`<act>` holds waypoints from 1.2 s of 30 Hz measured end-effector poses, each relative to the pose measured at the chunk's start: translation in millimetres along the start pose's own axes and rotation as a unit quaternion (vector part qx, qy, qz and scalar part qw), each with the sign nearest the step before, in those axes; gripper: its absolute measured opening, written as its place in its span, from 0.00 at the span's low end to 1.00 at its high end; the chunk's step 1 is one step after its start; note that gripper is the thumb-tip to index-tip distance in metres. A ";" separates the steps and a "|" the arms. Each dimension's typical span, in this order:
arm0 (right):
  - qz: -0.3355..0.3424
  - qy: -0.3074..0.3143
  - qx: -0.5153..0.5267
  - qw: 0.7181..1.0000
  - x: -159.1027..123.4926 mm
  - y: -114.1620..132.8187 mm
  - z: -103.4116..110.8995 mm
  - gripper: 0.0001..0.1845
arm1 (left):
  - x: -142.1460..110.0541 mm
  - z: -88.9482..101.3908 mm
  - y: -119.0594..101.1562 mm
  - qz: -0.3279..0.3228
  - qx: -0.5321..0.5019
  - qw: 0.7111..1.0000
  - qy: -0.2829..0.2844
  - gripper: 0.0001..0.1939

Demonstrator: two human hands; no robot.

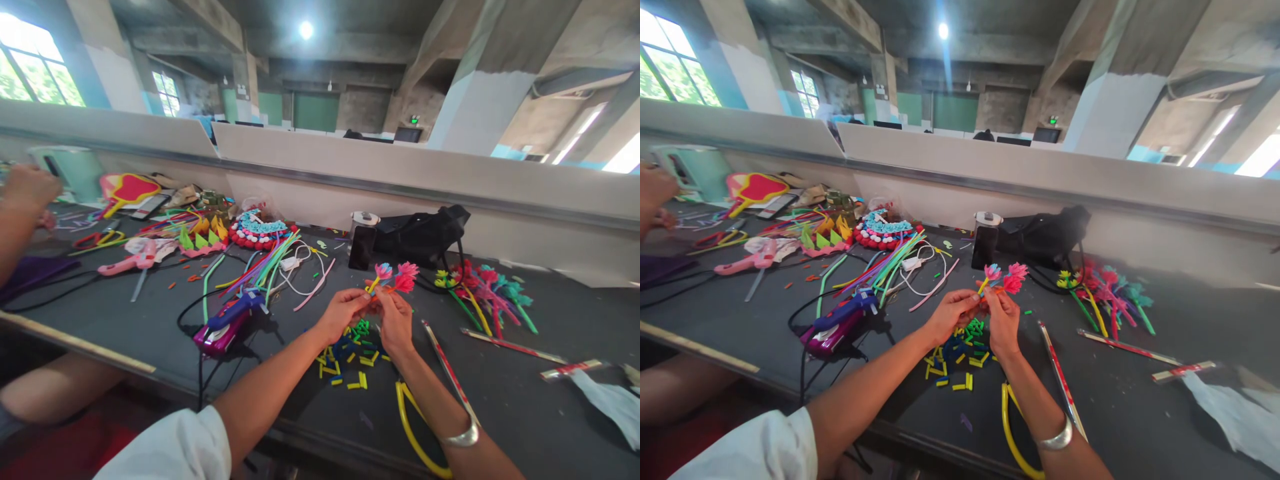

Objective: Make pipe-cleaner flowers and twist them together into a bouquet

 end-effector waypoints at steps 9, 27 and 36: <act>-0.010 0.007 0.013 1.000 -0.1 -0.7 0.5 0.14 | 1.3 1.1 2.4 0.007 -0.001 1.000 0.005 0.22; 0.003 0.060 -0.020 0.998 1.3 -3.4 0.6 0.18 | 0.8 2.0 -2.0 0.008 0.004 1.000 -0.002 0.21; 0.058 0.075 -0.113 0.989 0.1 3.0 2.7 0.16 | 1.0 4.6 -2.3 0.012 -0.022 1.000 0.005 0.20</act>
Point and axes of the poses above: each hand's wrist, its own x-axis towards the middle knuckle, its own z-axis out of the back of the hand, y = z × x, the point moved 2 cm from there along x, towards the middle knuckle
